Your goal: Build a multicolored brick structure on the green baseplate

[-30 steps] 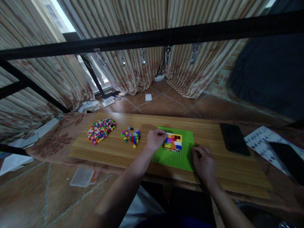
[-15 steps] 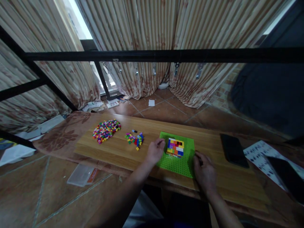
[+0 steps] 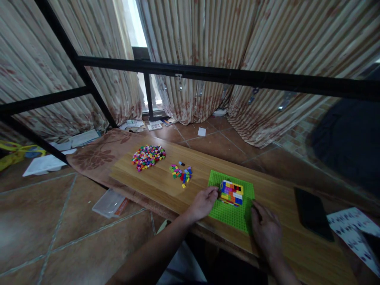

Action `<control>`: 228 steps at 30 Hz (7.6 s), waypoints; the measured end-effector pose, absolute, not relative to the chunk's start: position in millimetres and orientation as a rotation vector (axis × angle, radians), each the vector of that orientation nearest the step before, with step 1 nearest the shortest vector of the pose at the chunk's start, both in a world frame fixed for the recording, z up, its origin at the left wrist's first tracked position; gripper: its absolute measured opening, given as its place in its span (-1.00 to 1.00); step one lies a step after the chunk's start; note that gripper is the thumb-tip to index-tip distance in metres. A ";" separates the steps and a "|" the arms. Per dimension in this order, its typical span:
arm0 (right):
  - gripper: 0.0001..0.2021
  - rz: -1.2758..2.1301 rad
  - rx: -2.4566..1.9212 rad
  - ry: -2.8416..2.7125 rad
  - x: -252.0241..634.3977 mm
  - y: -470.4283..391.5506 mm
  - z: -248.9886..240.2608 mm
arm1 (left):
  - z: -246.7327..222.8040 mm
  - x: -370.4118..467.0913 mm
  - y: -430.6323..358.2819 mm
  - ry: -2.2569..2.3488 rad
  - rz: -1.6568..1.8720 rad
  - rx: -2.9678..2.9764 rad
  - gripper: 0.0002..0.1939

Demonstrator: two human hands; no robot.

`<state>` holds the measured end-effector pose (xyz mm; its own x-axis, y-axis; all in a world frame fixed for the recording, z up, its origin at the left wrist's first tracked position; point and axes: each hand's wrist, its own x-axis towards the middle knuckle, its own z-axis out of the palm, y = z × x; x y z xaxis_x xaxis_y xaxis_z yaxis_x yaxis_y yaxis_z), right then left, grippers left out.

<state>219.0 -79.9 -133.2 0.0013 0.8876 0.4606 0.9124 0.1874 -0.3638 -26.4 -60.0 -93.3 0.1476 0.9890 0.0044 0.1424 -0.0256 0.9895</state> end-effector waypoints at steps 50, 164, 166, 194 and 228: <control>-0.58 -0.047 -1.660 -1.729 216.6 -87.4 -130.0 | -84.3 -128.1 -58.7 2.042 0.903 1.783 -0.71; -0.76 0.525 -1.378 -1.552 174.9 -65.8 -68.3 | -30.3 3.7 -55.3 1.696 1.137 1.704 -0.80; -0.76 0.515 -1.376 -1.585 173.6 -60.7 -69.1 | -29.5 2.2 -45.2 1.708 1.095 1.841 -0.75; -0.60 0.989 -1.382 -0.815 152.9 -45.5 -91.3 | -53.9 27.5 -16.5 1.440 0.992 1.336 -0.69; -0.38 0.962 -1.493 -0.997 124.5 -81.0 -97.9 | -82.3 7.3 -60.2 1.152 1.108 1.154 -0.31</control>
